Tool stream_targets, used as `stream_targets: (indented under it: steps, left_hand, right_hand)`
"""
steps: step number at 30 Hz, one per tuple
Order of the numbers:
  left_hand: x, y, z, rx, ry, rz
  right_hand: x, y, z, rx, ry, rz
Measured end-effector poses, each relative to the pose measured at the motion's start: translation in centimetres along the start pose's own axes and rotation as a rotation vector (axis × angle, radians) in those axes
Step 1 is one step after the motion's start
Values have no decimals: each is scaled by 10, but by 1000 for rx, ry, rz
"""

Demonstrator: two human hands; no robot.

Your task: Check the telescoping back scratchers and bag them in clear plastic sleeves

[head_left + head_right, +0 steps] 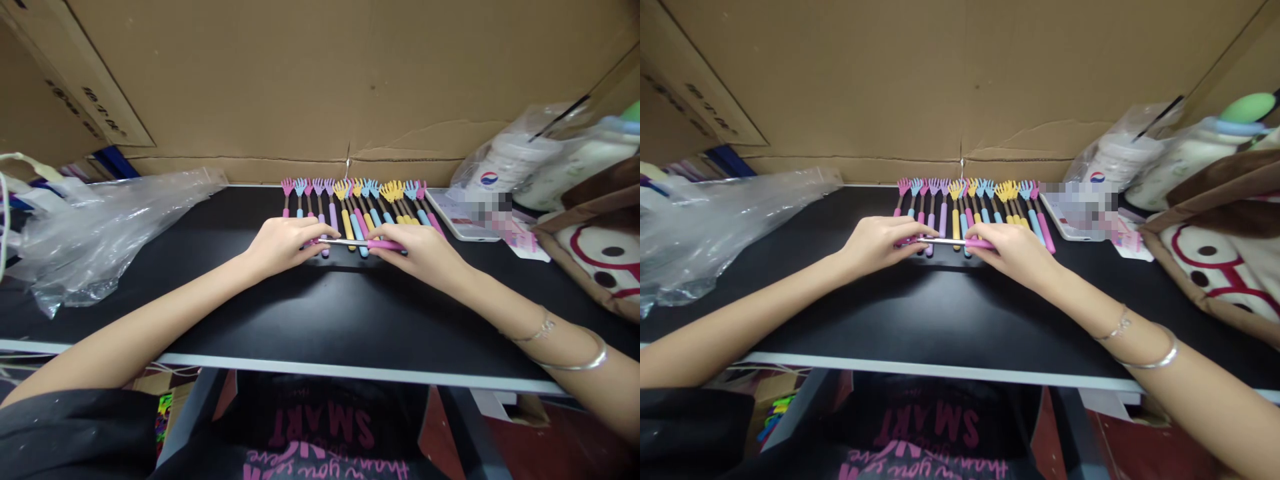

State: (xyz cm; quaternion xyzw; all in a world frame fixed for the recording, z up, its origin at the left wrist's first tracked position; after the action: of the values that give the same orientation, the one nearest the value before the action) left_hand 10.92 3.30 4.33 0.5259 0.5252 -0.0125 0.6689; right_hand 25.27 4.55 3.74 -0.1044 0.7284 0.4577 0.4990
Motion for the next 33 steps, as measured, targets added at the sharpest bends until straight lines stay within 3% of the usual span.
stream_targets:
  steps: [8,20,26,33]
  left_hand:
    - [-1,4,-9,47,45,-45]
    - [8,2,-11,-25,-221,-306]
    - [9,2,-9,-42,-193,-272]
    - [13,1,-18,-90,-295,-323]
  right_hand:
    - [-15,3,4,2,-117,1]
    - [2,-1,11,-11,126,-229]
    - [2,-1,9,-10,12,-166]
    - [-2,2,7,-36,-29,-165]
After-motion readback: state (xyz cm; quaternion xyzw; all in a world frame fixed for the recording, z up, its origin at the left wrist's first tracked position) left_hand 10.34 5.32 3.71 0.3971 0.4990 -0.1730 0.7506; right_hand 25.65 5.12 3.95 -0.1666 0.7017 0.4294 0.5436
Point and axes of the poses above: each hand's wrist, its own y-axis towards the middle knuckle, its own x-axis out of the palm, z = x × y, the point moved 10 cm from there along y, towards the middle knuckle, and after that the axes turned 9 degrees about z, right-handed, at the moved point
